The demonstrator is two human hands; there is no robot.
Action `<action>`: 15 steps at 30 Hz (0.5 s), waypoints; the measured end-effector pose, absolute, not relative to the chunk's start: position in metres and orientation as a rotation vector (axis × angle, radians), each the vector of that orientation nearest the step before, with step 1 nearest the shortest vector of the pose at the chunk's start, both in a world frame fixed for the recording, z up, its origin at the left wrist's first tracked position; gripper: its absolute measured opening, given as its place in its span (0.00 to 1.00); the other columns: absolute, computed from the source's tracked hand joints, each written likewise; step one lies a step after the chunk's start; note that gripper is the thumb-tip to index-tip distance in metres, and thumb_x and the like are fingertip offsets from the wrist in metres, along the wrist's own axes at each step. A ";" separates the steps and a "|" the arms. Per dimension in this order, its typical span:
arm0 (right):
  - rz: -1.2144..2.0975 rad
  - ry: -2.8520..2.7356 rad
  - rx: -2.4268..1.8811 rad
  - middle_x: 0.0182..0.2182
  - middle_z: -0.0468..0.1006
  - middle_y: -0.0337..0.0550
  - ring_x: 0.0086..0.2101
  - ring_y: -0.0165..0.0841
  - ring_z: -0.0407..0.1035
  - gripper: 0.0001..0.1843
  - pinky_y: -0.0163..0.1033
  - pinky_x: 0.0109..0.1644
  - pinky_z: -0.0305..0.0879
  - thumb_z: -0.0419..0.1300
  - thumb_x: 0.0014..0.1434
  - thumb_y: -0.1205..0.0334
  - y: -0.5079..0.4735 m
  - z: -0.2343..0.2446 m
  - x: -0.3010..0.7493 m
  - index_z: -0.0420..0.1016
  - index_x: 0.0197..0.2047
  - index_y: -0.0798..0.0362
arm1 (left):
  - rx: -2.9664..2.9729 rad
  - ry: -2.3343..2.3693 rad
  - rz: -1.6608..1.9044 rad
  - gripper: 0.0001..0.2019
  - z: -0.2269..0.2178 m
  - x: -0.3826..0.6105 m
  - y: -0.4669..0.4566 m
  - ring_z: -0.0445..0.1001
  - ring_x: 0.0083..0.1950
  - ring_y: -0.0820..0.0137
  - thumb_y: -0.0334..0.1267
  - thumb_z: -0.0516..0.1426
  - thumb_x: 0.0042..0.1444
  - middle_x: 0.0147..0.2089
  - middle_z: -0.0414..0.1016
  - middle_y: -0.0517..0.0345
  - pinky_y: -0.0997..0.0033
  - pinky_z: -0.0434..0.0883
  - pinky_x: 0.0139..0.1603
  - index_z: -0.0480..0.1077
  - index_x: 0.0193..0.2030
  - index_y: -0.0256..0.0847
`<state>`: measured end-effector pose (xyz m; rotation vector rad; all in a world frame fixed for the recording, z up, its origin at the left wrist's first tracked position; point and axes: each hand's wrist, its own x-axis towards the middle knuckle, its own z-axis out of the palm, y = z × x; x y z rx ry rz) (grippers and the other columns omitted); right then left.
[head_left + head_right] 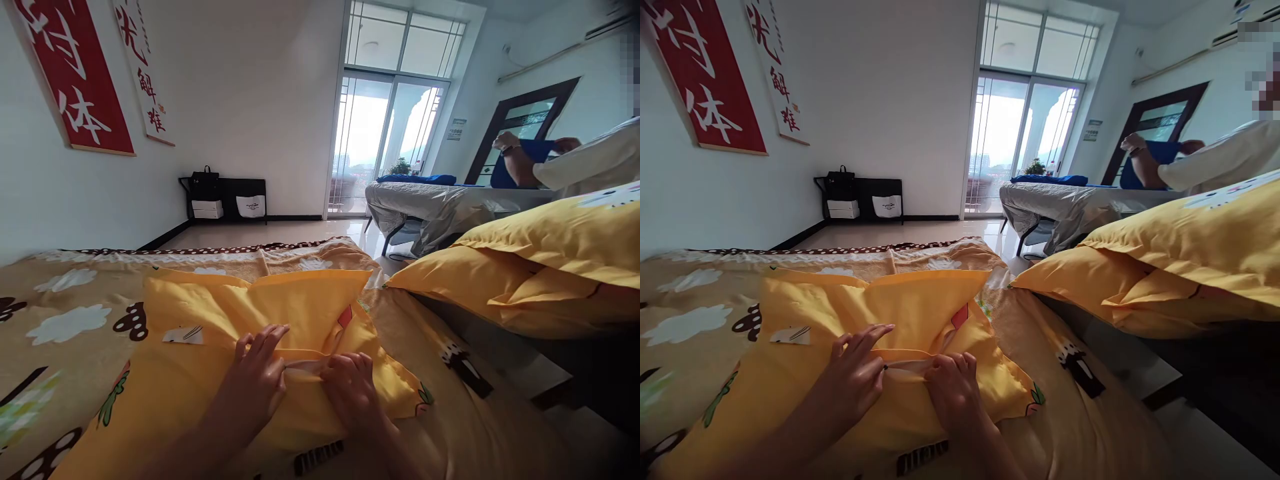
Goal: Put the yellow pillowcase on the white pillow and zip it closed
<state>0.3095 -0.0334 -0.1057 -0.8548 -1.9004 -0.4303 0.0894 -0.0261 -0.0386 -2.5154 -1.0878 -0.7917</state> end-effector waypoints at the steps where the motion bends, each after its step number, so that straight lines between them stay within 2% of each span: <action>1: -0.391 -1.933 -0.837 0.37 0.71 0.42 0.40 0.31 0.63 0.09 0.41 0.46 0.52 0.50 0.60 0.73 -0.034 -0.105 0.309 0.69 0.36 0.54 | -2.575 -1.115 -0.767 0.09 -0.040 0.088 -0.022 0.62 0.62 0.55 0.25 0.49 0.53 0.63 0.63 0.46 0.50 0.57 0.55 0.67 0.28 0.37; 3: -0.262 -2.039 -0.831 0.34 0.72 0.40 0.39 0.30 0.64 0.08 0.40 0.45 0.52 0.49 0.61 0.74 -0.034 -0.101 0.309 0.66 0.35 0.55 | -2.732 -1.215 -0.676 0.08 -0.041 0.085 -0.014 0.65 0.59 0.58 0.26 0.49 0.53 0.60 0.66 0.48 0.52 0.58 0.55 0.68 0.30 0.38; 6: -0.099 -2.140 -0.902 0.29 0.71 0.38 0.35 0.29 0.64 0.07 0.39 0.43 0.54 0.50 0.63 0.68 -0.032 -0.096 0.312 0.66 0.34 0.54 | -2.888 -1.324 -0.594 0.08 -0.042 0.081 -0.003 0.69 0.49 0.65 0.26 0.49 0.56 0.48 0.72 0.54 0.59 0.63 0.51 0.68 0.33 0.38; 12: -0.019 -2.171 -1.159 0.36 0.76 0.36 0.38 0.30 0.68 0.11 0.37 0.43 0.55 0.49 0.67 0.62 -0.021 -0.087 0.320 0.73 0.41 0.49 | -2.883 -1.318 -0.568 0.10 -0.045 0.080 0.006 0.67 0.41 0.67 0.28 0.44 0.60 0.39 0.68 0.55 0.66 0.65 0.44 0.64 0.32 0.38; 15: -0.014 -2.189 -1.213 0.31 0.77 0.35 0.34 0.29 0.69 0.16 0.38 0.42 0.53 0.47 0.68 0.61 -0.015 -0.076 0.324 0.72 0.34 0.50 | -2.901 -1.349 -0.622 0.10 -0.044 0.080 0.005 0.67 0.39 0.68 0.29 0.43 0.60 0.37 0.66 0.56 0.68 0.65 0.41 0.61 0.31 0.38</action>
